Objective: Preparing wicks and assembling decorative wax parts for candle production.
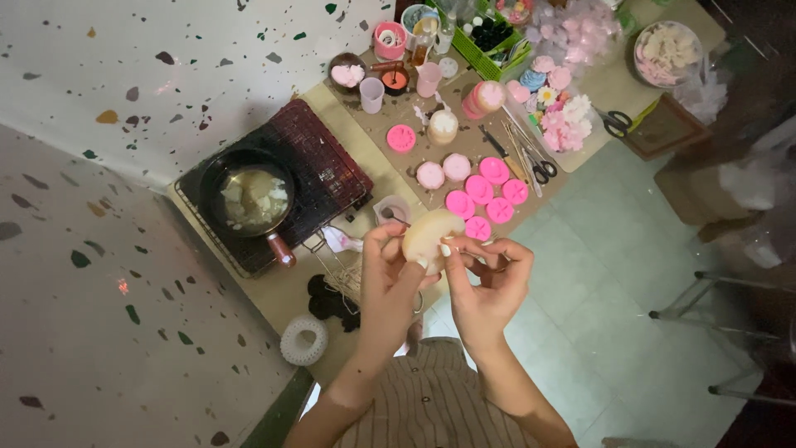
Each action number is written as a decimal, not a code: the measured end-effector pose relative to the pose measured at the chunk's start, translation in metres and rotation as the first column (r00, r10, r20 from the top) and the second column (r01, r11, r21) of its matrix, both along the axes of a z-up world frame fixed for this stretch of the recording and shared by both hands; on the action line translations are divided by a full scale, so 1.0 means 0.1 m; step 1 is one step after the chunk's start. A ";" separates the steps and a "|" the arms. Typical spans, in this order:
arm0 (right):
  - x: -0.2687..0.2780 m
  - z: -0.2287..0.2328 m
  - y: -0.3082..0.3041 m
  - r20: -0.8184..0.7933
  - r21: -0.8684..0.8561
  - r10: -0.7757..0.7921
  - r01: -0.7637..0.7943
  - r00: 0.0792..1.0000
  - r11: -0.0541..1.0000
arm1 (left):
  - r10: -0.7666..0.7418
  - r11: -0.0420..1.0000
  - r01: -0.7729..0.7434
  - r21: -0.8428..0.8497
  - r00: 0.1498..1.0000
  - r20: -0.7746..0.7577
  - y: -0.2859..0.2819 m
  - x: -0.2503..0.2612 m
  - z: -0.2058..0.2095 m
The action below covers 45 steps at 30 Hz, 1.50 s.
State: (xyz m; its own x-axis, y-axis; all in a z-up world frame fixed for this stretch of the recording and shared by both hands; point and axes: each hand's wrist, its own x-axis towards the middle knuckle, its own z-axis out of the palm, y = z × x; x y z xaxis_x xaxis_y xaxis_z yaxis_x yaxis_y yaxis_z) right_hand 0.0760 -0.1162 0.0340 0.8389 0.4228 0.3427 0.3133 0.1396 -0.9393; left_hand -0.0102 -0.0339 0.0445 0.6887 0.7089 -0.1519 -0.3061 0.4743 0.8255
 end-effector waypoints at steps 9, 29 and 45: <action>-0.05 -0.04 0.05 0.130 -0.048 -0.048 0.055 0.990 0.997 | 0.213 0.938 -0.144 0.316 0.957 -0.195 -0.13 0.01 0.22; 0.28 0.25 0.08 -0.163 -0.312 0.110 -0.157 0.981 0.937 | 0.157 0.970 -0.119 0.210 0.972 -0.174 -0.02 0.03 -0.01; 0.29 0.18 0.16 -0.019 -0.433 0.024 -0.030 1.000 0.901 | 0.177 0.923 -0.079 0.377 0.956 -0.234 -0.06 0.07 0.07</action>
State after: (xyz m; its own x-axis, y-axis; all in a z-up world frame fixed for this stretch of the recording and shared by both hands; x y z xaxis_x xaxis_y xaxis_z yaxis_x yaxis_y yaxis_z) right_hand 0.1052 -0.1003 0.0518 0.8279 0.5500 0.1098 0.3028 -0.2736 -0.9129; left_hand -0.0030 -0.0403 0.0514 0.5598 0.8281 -0.0301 -0.0968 0.1014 0.9901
